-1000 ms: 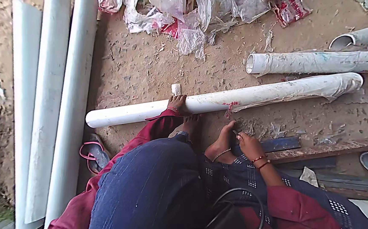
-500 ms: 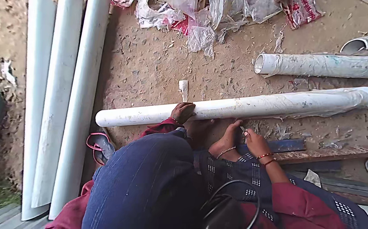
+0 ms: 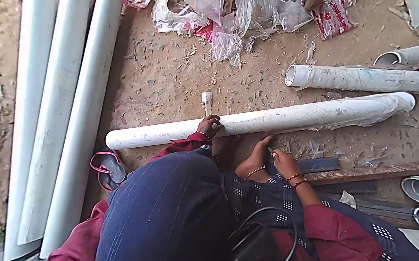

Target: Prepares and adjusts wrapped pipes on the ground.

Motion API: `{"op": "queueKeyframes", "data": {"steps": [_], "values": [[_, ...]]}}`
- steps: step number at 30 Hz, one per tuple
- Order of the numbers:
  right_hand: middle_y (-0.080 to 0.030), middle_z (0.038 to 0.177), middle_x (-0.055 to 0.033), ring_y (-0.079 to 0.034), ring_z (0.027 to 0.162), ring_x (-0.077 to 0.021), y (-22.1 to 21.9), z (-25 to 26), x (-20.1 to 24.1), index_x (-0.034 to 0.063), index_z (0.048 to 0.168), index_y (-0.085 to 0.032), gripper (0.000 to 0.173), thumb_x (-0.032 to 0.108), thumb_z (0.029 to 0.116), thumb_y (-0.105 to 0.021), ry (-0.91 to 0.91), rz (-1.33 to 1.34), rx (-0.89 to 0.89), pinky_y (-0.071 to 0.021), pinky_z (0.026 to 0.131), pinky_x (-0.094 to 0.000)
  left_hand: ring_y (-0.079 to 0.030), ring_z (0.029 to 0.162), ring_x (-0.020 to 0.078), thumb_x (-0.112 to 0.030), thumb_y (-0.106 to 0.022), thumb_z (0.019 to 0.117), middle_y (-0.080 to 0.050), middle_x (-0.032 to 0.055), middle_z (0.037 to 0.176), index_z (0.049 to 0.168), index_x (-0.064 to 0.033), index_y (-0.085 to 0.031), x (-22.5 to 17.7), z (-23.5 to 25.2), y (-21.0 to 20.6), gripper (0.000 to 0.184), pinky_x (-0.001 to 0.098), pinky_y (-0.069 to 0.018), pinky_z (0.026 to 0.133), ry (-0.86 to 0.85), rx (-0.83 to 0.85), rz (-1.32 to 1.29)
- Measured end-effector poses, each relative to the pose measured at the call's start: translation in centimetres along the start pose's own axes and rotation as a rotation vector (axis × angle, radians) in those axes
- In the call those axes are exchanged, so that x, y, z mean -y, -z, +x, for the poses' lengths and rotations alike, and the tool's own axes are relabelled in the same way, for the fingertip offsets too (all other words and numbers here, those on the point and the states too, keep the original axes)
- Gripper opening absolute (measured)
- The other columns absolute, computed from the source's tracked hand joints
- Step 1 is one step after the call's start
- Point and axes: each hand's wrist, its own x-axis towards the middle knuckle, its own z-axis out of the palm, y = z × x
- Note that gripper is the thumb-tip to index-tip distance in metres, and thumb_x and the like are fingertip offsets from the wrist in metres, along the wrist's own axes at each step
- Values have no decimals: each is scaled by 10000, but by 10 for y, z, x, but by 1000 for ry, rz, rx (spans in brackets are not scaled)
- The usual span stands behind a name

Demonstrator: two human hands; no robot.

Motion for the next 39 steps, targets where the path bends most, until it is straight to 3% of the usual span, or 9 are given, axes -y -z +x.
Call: {"op": "queueKeyframes", "data": {"steps": [15, 18, 20, 22, 25, 29, 32, 36, 39], "values": [[-684, 1211, -272, -651, 1182, -429, 12, -5, 2, 12, 1398, -560, 403, 211, 1138, -327, 21, 36, 4, -473, 1001, -581, -612, 1274, 379, -20, -701, 899, -647, 280, 1319, 904, 142, -726, -22, 32, 12, 164, 506, -462, 1096, -285, 227, -188], [-679, 1215, -273, -649, 1186, -426, 16, -9, 3, 9, 1394, -556, 397, 203, 1139, -322, 32, 42, 2, -475, 999, -572, -683, 1057, 265, -91, -589, 1005, -639, 244, 1221, 1086, 132, -653, -61, 49, 41, 245, 416, -566, 955, -158, 284, -195], [-686, 1201, -269, -657, 1173, -420, 19, -11, 4, 11, 1389, -562, 387, 195, 1134, -336, 37, 46, -15, -482, 988, -565, -698, 911, 405, -196, -570, 1062, -673, 317, 1060, 1069, 152, -663, -87, 60, 62, 360, 558, -550, 878, -65, 322, 136], [-686, 1212, -261, -657, 1183, -413, 23, -14, 6, 22, 1409, -552, 395, 206, 1137, -332, 43, 48, -11, -483, 996, -557, -672, 1028, 501, -391, -445, 1112, -681, 345, 1053, 1104, 141, -659, -94, 70, 65, 573, 663, -473, 957, 137, 545, 436], [-681, 1235, -256, -652, 1200, -408, 26, -17, 7, 24, 1413, -549, 406, 224, 1140, -324, 50, 56, -10, -480, 1008, -558, -624, 1204, 475, -539, -368, 1094, -668, 330, 1191, 1182, 113, -664, -85, 69, 36, 722, 638, -433, 1053, 358, 806, 627], [-673, 1238, -259, -641, 1213, -408, 29, -20, 8, 18, 1406, -543, 407, 223, 1141, -311, 65, 63, 9, -473, 1011, -555, -618, 1223, 481, -420, -435, 1109, -660, 344, 1205, 1159, 136, -658, -65, 66, 6, 601, 628, -433, 1066, 354, 791, 620], [-673, 1236, -253, -642, 1210, -401, 34, -22, 8, 27, 1402, -540, 409, 235, 1143, -301, 72, 66, 15, -472, 1004, -557, -700, 873, 378, -198, -489, 1093, -706, 254, 944, 1055, 104, -686, -44, 64, 0, 363, 566, -534, 881, 259, 701, 429], [-670, 1247, -250, -637, 1220, -402, 41, -25, 7, 30, 1416, -531, 410, 224, 1143, -295, 75, 92, 4, -471, 1007, -551, -654, 715, 331, -164, -551, 1049, -667, 212, 785, 942, 78, -698, -56, 59, -2, 303, 556, -528, 755, 218, 592, 294], [-673, 1241, -248, -645, 1208, -402, 45, -29, 6, 23, 1398, -532, 405, 229, 1141, -296, 87, 88, -13, -478, 992, -554, -486, 432, 50, -66, -485, 1008, -504, -33, 503, 709, -69, -554, -103, 54, 3, 307, 245, -439, 460, 21, 458, -259]]}}
